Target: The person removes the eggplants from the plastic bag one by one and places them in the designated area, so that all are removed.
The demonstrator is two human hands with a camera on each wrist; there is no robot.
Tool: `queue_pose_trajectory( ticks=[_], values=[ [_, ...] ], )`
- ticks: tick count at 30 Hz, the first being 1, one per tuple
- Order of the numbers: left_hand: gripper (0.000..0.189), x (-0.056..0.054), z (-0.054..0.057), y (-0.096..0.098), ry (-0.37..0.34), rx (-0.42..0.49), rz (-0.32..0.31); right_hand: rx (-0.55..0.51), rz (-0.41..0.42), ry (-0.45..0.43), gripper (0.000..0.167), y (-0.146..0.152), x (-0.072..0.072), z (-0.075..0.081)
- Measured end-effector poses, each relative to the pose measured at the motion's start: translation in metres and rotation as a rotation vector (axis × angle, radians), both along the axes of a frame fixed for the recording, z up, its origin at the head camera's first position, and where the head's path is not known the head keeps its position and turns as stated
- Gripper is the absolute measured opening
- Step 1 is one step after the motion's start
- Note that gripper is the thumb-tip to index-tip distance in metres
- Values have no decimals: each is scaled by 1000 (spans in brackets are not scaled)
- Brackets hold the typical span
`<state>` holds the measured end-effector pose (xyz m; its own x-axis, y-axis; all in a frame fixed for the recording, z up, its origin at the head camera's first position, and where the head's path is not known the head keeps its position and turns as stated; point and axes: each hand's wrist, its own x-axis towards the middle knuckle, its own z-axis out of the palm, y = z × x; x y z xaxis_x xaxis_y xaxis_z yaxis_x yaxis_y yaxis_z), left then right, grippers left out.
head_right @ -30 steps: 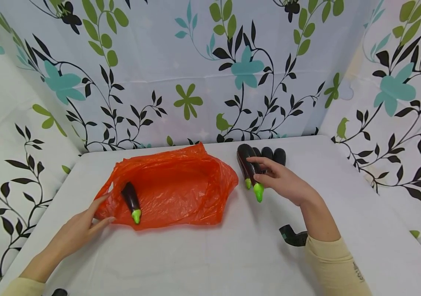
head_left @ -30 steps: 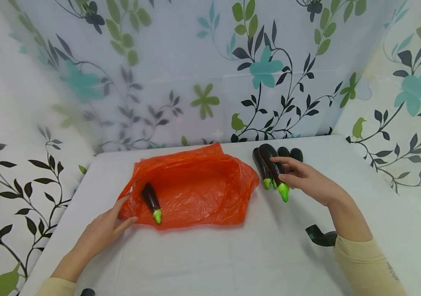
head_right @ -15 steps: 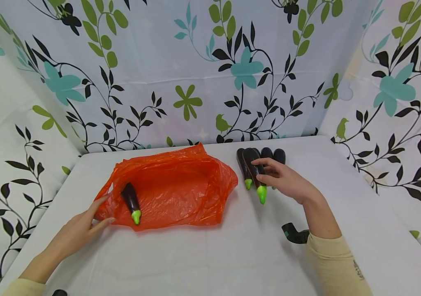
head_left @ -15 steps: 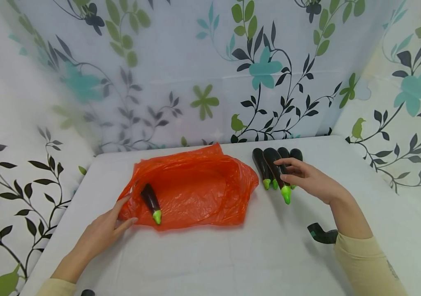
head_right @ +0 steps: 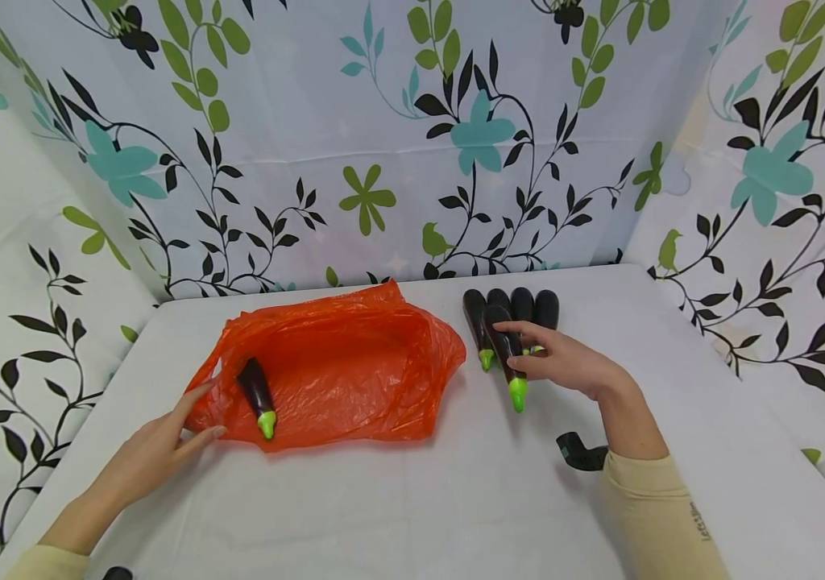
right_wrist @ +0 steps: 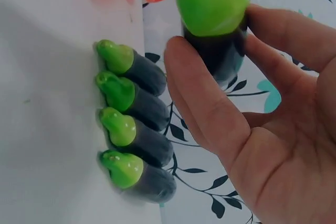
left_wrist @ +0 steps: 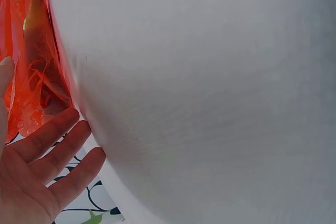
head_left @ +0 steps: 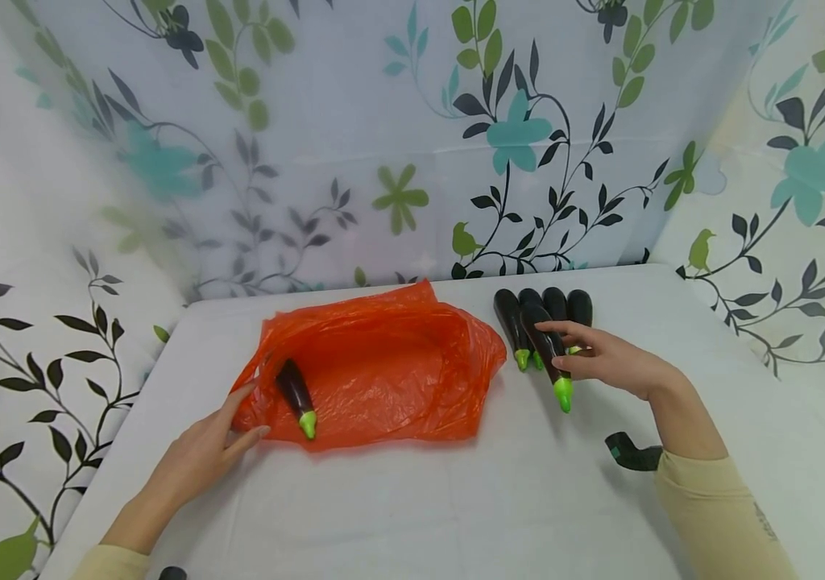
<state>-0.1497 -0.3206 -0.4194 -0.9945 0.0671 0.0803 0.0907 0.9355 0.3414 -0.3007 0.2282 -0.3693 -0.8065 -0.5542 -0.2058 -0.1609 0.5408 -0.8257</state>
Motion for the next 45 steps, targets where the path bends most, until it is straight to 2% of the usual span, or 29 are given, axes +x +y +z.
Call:
queue_pose_trajectory(
  ticks=[7,15,29,45],
  values=[
    [71,0,1,1,-4,-11,1,76,64,-3,56,4,-3,-7],
    [72,0,1,1,-20,-6,1,166,128,-62,65,3,-1,-11],
    [72,0,1,1,-27,2,4,258,149,-68,64,-1,-3,-22],
    [71,-1,1,0,-18,4,0,259,199,-80,61,-5,0,-22]
  ],
)
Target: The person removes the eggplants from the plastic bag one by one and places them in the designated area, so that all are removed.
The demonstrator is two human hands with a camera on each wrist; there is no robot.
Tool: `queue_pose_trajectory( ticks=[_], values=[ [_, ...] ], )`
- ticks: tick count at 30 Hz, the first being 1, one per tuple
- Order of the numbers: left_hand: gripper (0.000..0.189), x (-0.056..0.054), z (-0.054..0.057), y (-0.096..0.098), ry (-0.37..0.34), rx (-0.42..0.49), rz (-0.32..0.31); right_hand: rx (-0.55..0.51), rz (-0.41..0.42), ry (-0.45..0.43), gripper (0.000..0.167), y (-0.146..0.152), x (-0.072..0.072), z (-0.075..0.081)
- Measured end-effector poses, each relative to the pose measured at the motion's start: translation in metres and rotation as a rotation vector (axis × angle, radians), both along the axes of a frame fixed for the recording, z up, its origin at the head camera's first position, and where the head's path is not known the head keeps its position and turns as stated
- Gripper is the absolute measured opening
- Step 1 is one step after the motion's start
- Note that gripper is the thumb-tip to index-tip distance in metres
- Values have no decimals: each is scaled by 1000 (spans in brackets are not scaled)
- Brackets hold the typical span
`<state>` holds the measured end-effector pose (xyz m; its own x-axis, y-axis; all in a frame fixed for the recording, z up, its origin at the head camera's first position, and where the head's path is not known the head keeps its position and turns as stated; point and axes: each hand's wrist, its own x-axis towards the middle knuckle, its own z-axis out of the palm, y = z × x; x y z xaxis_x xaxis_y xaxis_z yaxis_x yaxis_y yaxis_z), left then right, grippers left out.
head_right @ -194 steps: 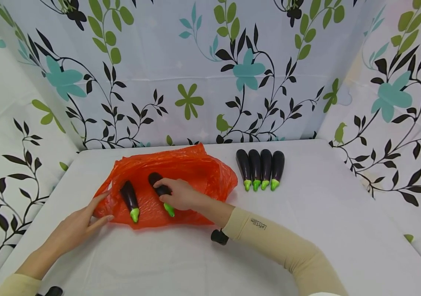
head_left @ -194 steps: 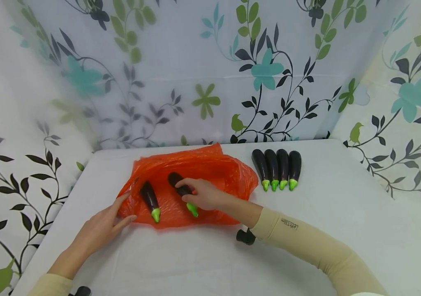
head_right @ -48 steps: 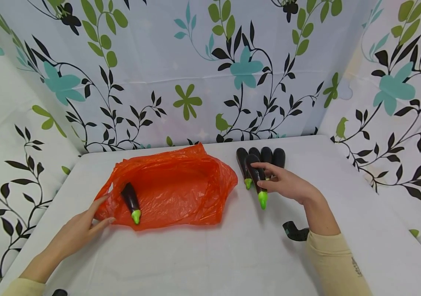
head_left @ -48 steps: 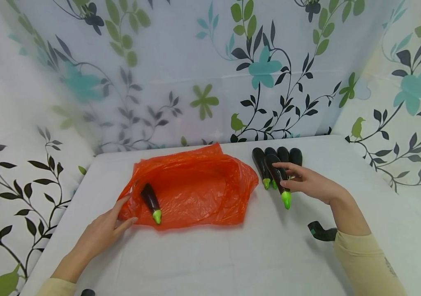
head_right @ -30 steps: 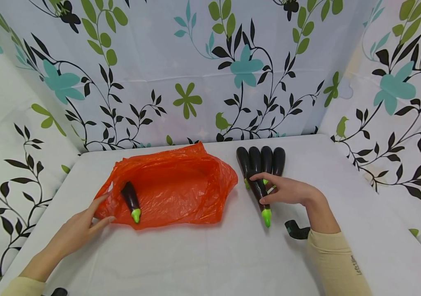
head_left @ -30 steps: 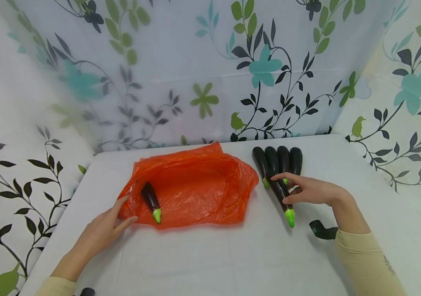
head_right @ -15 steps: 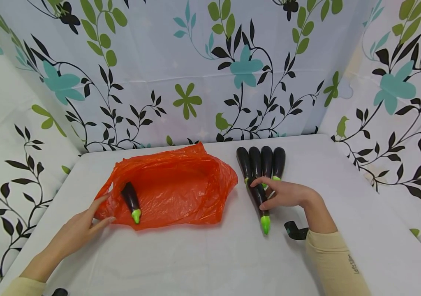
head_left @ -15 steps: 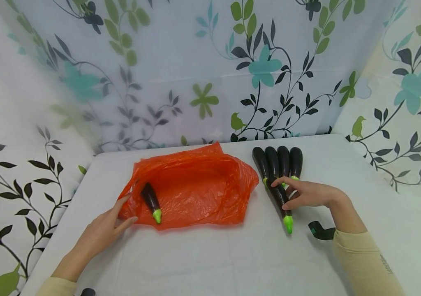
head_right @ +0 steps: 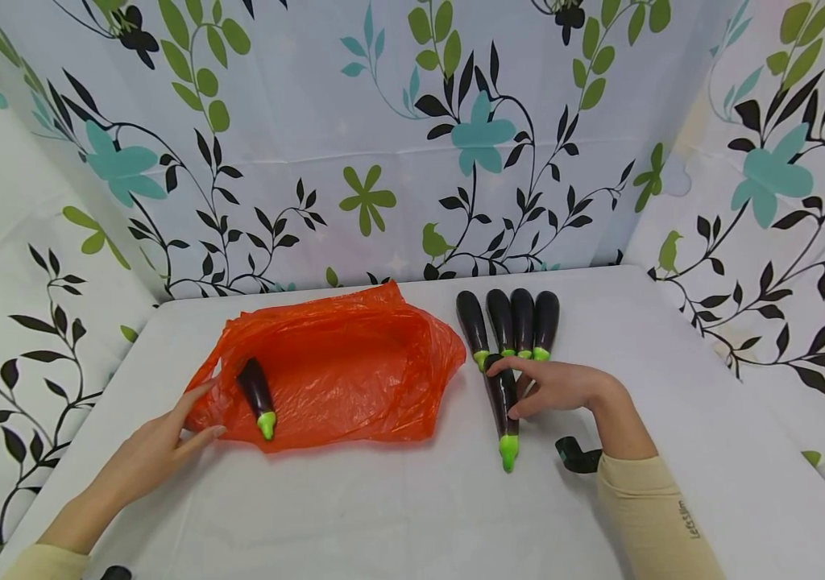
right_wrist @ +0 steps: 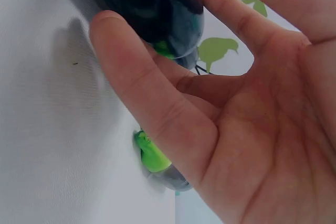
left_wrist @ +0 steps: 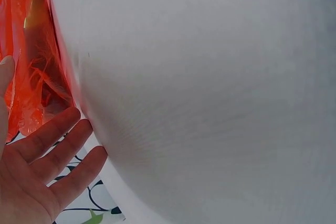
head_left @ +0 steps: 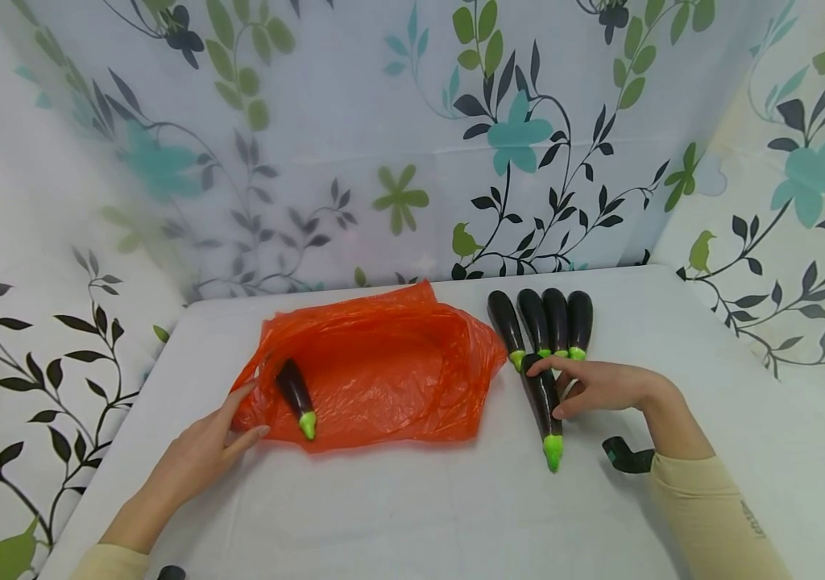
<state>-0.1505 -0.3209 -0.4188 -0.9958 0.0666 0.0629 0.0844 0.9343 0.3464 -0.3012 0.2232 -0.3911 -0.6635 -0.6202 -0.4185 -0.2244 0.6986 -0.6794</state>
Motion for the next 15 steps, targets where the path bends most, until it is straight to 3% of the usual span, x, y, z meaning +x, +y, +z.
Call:
queue_pose_trajectory(
  ticks=[15],
  values=[
    [71,0,-1,-1,7,-5,2,-23,5,11,62,6,-2,2]
  ],
)
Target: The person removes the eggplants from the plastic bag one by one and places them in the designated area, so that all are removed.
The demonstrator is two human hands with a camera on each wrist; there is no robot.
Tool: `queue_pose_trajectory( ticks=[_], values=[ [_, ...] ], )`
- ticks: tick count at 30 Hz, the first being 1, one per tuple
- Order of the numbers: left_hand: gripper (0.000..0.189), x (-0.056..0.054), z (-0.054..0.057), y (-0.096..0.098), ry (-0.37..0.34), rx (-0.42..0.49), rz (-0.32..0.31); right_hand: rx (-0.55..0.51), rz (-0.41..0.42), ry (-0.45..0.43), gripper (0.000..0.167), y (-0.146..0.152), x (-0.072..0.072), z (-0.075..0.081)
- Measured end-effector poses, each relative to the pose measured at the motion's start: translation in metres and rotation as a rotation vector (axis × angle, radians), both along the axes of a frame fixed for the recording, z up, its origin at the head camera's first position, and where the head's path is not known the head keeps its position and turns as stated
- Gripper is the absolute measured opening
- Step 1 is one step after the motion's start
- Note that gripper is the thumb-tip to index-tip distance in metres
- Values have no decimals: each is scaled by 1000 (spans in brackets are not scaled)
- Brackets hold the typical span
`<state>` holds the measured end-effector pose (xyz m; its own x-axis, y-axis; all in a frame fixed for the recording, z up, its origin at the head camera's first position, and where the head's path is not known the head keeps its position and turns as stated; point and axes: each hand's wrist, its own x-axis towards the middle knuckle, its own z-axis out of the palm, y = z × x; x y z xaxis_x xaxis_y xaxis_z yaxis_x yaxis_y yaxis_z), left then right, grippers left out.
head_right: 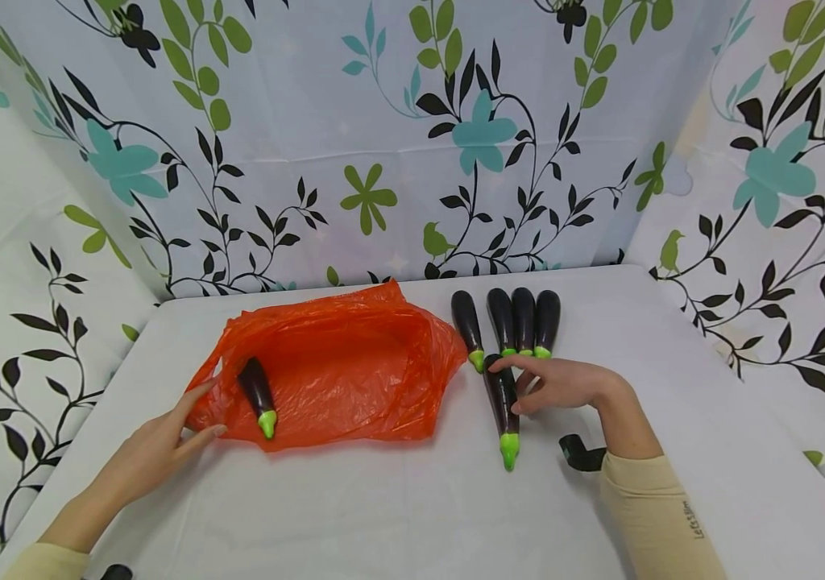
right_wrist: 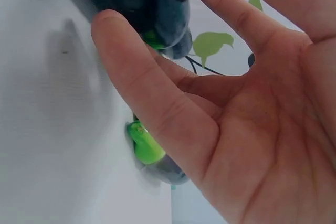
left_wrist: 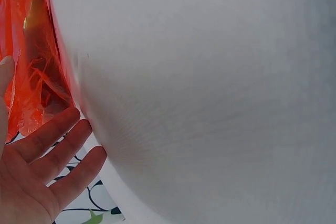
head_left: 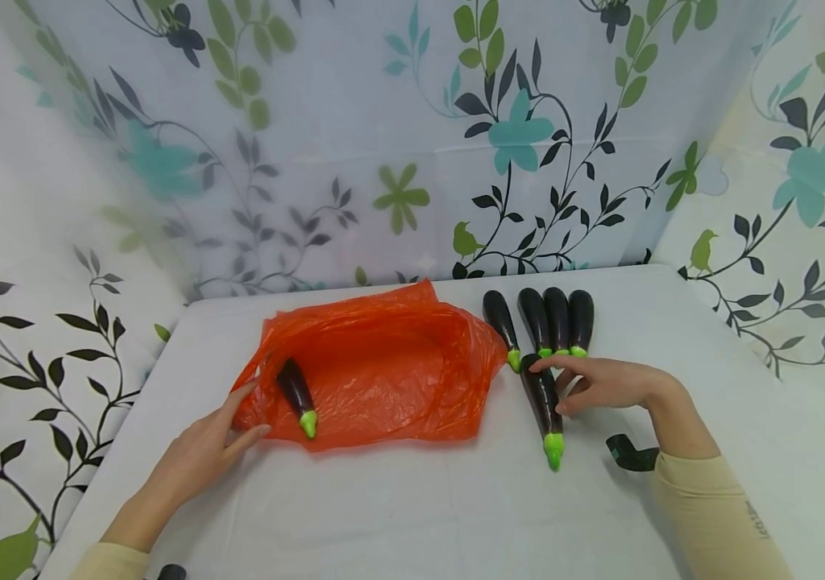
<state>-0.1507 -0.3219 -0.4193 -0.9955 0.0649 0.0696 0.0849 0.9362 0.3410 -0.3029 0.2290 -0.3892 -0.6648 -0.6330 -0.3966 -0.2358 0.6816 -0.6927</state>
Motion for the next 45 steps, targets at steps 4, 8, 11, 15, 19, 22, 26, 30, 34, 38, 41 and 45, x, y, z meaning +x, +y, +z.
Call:
queue_pose_trajectory(
  ticks=[4,8,11,15,19,22,26,30,34,38,41,45],
  values=[
    [72,0,0,-1,-9,3,4,-26,-23,50,61,2,-2,3],
    [72,1,0,-1,-7,-1,3,-98,-114,132,58,1,-5,5],
    [71,2,0,-1,1,-4,0,-165,-228,201,59,-2,-8,6],
    [71,2,1,0,4,-1,-6,-275,-382,209,65,-6,-8,9],
    [71,0,1,0,0,3,-6,-379,-471,160,70,-12,-6,14],
    [72,0,0,-1,-2,3,-4,-425,-509,144,73,-17,-4,18],
    [73,-1,1,-2,-14,-2,5,-450,-548,155,74,-26,-1,25],
    [74,-2,1,-2,-16,-1,-1,-475,-546,179,73,-37,4,37],
    [73,-2,2,-1,-11,-1,-4,-492,-507,203,70,-52,9,50],
    [73,-1,3,-1,-13,-4,-4,-475,-453,214,67,-70,11,60],
    [73,-1,3,-1,-11,-2,-5,-453,-418,215,65,-84,12,65],
    [72,-1,2,-1,-2,-1,-7,-452,-379,196,61,-105,14,67]
  ],
)
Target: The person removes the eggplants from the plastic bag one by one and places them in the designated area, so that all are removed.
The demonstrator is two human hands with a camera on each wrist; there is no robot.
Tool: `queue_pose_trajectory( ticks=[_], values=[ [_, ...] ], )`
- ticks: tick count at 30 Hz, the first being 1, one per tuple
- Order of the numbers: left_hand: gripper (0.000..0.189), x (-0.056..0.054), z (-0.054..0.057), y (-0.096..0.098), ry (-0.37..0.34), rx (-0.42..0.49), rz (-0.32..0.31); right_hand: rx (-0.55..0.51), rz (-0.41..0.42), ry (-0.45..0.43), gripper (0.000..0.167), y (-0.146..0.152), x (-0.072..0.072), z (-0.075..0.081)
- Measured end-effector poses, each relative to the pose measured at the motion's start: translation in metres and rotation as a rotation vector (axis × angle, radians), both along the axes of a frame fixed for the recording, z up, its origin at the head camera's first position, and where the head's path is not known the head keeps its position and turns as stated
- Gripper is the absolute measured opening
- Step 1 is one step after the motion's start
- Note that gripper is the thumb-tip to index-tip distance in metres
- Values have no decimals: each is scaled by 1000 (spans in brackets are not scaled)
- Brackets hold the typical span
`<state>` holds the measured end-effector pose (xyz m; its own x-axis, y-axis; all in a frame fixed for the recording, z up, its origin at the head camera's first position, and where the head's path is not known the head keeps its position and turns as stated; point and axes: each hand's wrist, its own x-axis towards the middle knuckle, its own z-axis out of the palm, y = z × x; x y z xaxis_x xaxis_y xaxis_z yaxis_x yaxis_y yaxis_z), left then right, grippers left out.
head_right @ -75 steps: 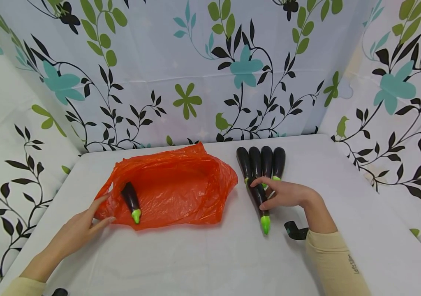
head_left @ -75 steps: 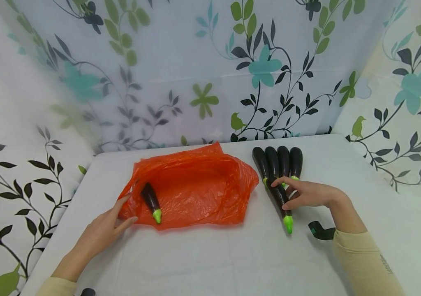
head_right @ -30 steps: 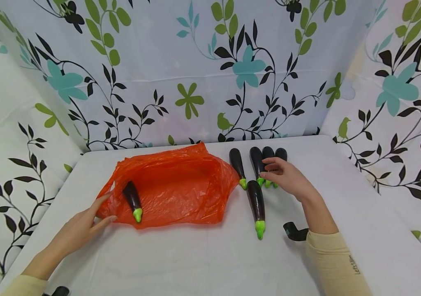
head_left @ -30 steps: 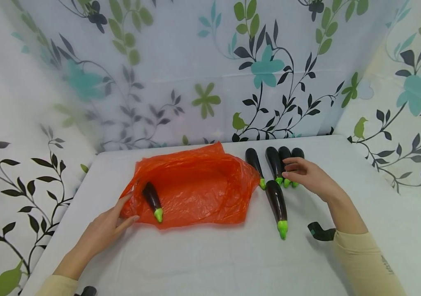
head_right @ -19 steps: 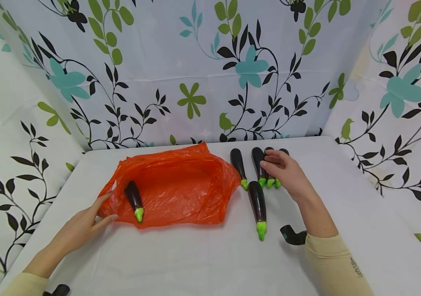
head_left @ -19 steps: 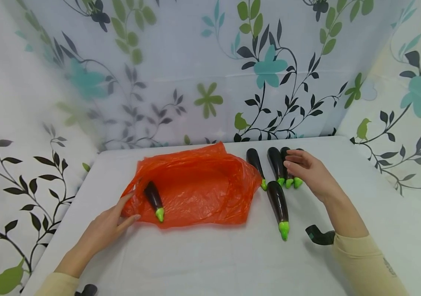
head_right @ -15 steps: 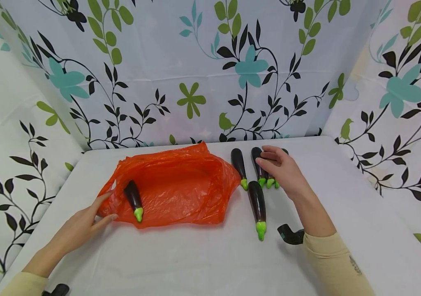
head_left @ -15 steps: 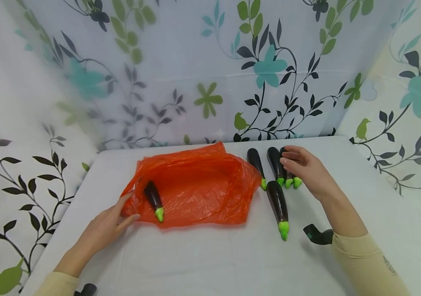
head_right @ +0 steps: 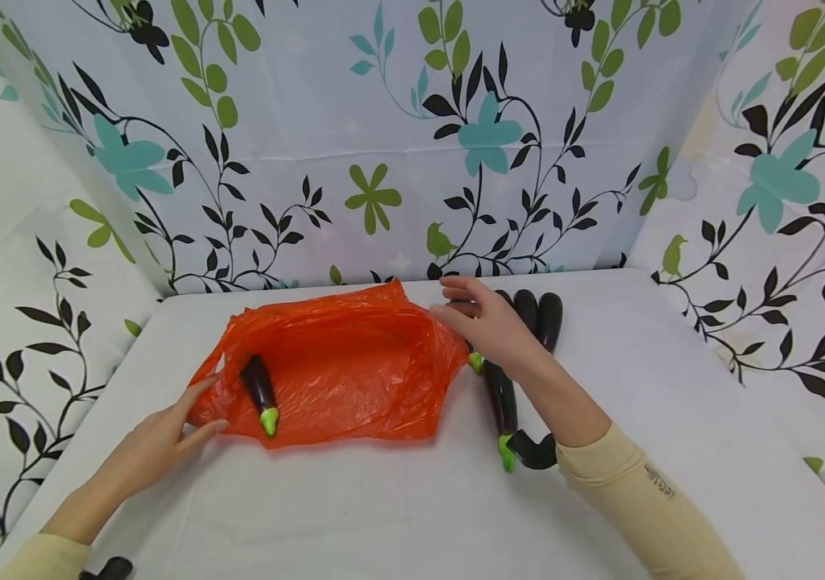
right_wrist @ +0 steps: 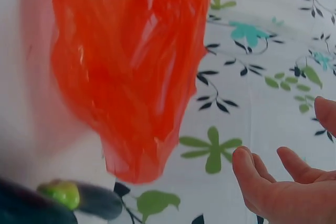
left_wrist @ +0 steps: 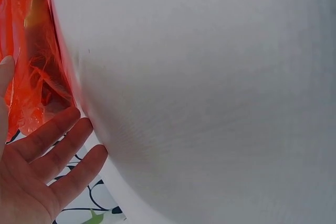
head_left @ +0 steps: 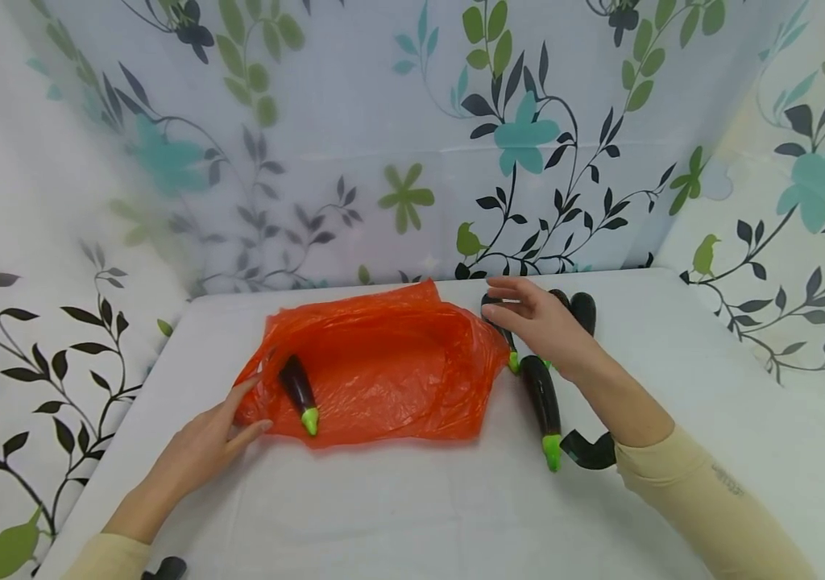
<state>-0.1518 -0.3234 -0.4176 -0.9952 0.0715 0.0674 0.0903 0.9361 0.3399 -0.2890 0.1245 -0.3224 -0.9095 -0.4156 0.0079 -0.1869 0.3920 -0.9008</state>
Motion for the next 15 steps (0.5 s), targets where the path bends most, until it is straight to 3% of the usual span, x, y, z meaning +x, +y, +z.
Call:
queue_pose_trajectory(
  ticks=[8,15],
  values=[
    [74,-2,-1,-1,-4,1,-2,-3,79,-24,57,-35,7,0],
    [74,-1,-1,-1,-8,3,3,53,151,-10,65,-65,10,-5]
  ],
)
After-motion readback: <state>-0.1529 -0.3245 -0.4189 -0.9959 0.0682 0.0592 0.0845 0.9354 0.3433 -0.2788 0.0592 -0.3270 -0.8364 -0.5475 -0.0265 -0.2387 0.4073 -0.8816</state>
